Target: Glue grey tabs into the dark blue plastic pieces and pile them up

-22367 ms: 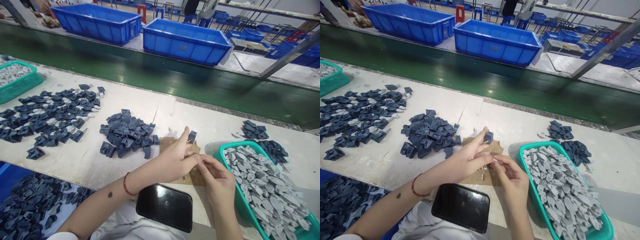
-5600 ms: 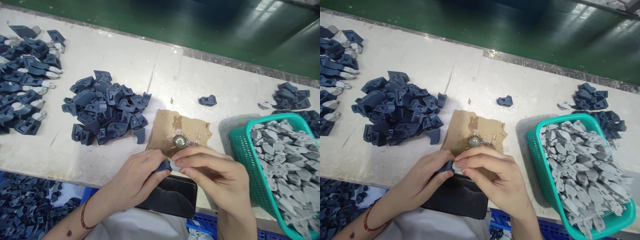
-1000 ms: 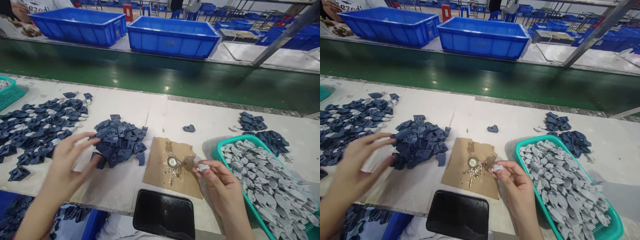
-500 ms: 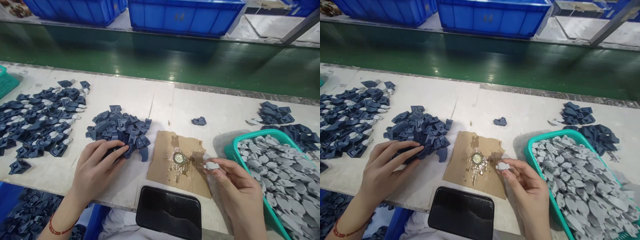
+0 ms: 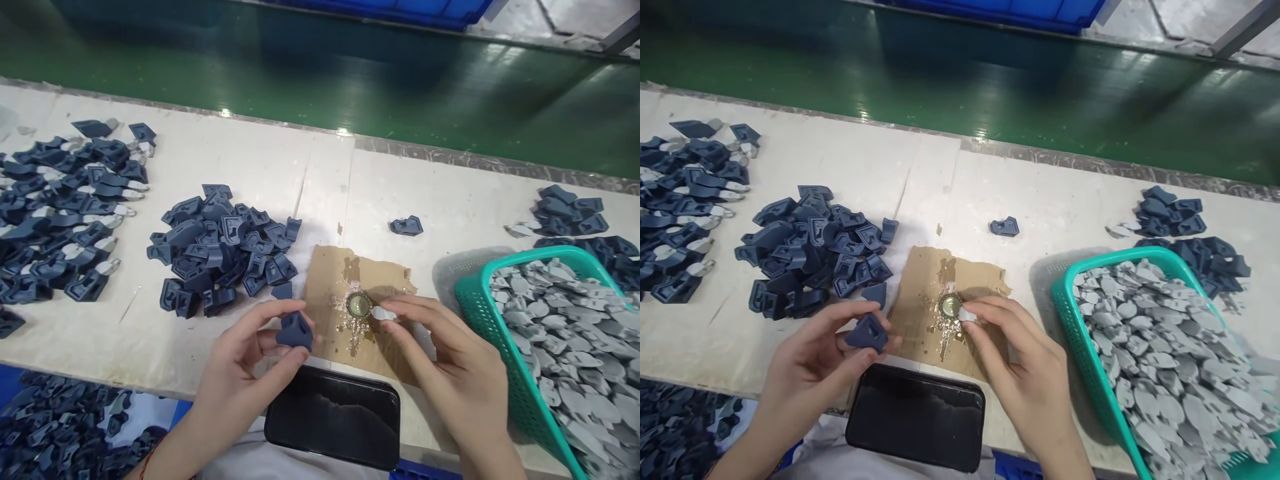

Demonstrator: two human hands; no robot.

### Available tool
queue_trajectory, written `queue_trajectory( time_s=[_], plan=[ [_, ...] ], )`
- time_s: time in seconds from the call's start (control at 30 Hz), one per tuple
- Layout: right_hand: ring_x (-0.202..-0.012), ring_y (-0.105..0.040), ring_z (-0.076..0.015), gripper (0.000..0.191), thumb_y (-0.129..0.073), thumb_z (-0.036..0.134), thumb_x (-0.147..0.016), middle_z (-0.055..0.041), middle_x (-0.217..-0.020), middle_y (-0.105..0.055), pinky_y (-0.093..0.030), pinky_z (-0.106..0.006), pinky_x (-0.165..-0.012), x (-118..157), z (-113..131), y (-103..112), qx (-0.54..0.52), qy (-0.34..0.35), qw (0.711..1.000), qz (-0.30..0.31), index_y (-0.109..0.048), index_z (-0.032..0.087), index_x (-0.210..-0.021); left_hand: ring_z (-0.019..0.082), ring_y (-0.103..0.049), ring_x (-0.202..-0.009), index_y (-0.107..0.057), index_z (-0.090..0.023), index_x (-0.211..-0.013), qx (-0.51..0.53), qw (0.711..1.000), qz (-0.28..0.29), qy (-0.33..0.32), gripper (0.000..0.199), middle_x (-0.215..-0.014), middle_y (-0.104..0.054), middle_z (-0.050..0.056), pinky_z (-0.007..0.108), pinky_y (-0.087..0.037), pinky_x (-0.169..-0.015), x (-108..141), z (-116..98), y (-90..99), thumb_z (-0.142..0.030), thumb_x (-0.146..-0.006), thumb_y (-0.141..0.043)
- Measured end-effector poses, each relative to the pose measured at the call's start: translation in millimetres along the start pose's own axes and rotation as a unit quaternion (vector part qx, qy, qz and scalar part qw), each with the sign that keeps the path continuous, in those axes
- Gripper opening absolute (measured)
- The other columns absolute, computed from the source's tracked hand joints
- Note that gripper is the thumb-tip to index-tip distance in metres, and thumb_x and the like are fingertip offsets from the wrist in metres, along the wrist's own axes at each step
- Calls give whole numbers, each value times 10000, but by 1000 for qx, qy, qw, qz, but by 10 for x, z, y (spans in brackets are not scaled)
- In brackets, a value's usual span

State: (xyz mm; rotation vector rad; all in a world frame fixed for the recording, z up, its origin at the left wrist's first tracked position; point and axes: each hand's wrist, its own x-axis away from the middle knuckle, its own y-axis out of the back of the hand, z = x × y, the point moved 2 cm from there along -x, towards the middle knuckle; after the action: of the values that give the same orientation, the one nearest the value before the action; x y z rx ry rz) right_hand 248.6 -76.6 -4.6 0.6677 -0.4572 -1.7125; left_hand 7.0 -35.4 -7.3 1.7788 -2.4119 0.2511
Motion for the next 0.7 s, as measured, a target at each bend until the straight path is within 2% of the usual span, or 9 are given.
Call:
queue_trajectory(
  time_s=[0.1,0.2,0.27,0.37,0.47,0.57,0.63,0.7],
  plan=[
    [-1005,-738,-220,160,-661,179,-984,-49,-1087,-773,-604,-344,-906,-68,56,-44,42,65,997,24,-718,255,-1113,197,-781,-913,-763,-255,-1099,-45,999,-14,15,208,-1023,-797,42,257,-651,-819,-21,-6,-50,-192,-900,-764],
    [-1027,-719,-194,190,-653,119,-981,-53,-1090,-760,-576,-319,-946,-93,80,-91,53,99,993,34,-697,229,-1130,158,-737,-802,-789,-258,-988,-74,997,-29,0,188,-911,-812,12,204,-606,-723,-46,-42,-93,-163,-829,-823],
    [-1046,-706,-184,209,-656,91,-975,-58,-1094,-753,-555,-310,-971,-89,86,-108,60,113,991,38,-692,211,-1142,146,-717,-753,-776,-247,-949,-53,998,-36,21,176,-894,-809,9,196,-582,-656,-60,-50,-126,-161,-808,-838],
    [-1051,-697,-175,214,-662,75,-968,-60,-1088,-748,-537,-300,-985,-79,89,-109,68,124,989,38,-692,196,-1142,149,-760,-865,-697,-238,-902,28,997,-38,54,202,-947,-809,-4,188,-601,-732,-80,-39,-164,-106,-807,-816],
    [-1025,-699,-163,199,-675,74,-960,-53,-1072,-752,-535,-283,-971,-76,91,-100,75,122,989,30,-696,192,-1119,124,-784,-946,-603,-240,-881,69,997,-11,33,275,-997,-819,-27,159,-608,-827,-97,-20,-166,-36,-820,-777],
    [-1018,-704,-161,186,-682,83,-956,-50,-1066,-759,-537,-279,-969,-64,100,-103,73,115,990,29,-707,194,-1104,118,-787,-1034,-559,-254,-909,55,998,23,16,291,-1065,-827,-41,125,-610,-832,-97,12,-152,-22,-874,-732],
    [-1002,-710,-162,191,-705,98,-943,-37,-1063,-764,-547,-281,-951,-46,106,-99,43,82,996,18,-722,214,-1094,126,-771,-1116,-538,-269,-937,44,999,33,4,287,-1111,-825,-52,120,-616,-841,-84,32,-151,-27,-920,-691],
    [-968,-713,-159,204,-742,115,-920,-14,-1038,-767,-567,-271,-892,-25,105,-85,-23,19,1000,-9,-743,252,-1071,127,-763,-1141,-557,-298,-1030,32,999,40,-14,301,-1149,-821,-62,122,-626,-851,-68,41,-164,-33,-945,-672]
  ],
)
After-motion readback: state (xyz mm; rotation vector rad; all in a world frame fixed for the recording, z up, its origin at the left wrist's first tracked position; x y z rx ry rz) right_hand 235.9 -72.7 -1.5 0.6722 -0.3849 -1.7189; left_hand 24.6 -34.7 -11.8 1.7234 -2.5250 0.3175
